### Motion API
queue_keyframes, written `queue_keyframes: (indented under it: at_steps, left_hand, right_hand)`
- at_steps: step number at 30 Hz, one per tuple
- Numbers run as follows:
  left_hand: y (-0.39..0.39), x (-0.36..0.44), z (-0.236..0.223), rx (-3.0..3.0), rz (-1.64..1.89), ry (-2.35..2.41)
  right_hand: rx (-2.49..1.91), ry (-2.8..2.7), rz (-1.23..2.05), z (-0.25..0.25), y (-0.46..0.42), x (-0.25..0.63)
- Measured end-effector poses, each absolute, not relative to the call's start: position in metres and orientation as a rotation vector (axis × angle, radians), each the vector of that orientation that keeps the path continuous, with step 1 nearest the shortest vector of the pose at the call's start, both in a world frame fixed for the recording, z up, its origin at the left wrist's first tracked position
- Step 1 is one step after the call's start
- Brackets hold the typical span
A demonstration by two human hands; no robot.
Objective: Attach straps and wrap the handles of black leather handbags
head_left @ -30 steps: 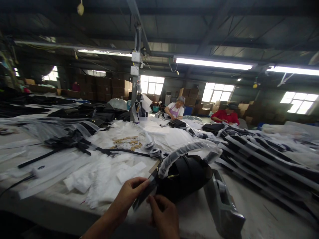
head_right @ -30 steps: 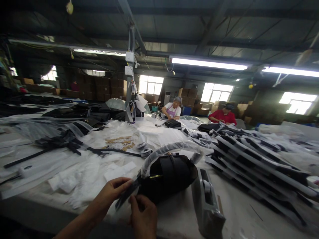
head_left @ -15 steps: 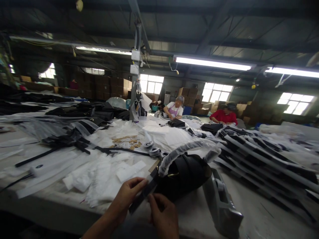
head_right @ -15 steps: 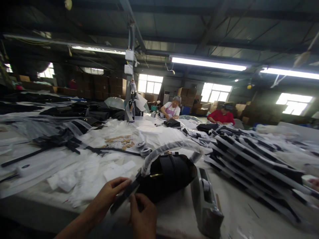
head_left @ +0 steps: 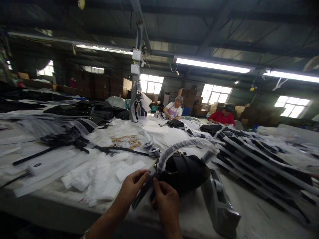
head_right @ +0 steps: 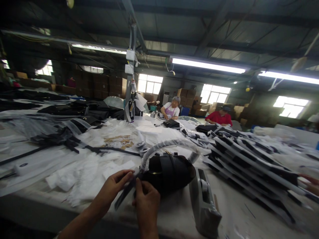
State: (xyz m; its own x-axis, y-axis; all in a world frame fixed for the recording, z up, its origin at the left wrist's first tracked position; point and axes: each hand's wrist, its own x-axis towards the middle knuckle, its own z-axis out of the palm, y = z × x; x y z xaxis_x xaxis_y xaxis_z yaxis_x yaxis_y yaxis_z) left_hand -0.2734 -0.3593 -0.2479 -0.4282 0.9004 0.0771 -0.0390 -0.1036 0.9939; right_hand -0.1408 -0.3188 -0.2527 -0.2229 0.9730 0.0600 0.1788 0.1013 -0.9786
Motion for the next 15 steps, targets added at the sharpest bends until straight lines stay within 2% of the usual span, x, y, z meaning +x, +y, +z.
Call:
queue_keyframes:
  at_steps: [10, 15]
  left_hand:
    - [-0.369, -0.271, -0.268, 0.954, 1.623, 1.455]
    - [-0.367, -0.274, -0.263, 0.972, 1.646, 1.562]
  right_hand:
    - [-1.144, -1.554, 1.207, -0.248, -0.315, -0.143]
    - [-1.148, -1.564, 1.195, -0.249, -0.313, -0.144]
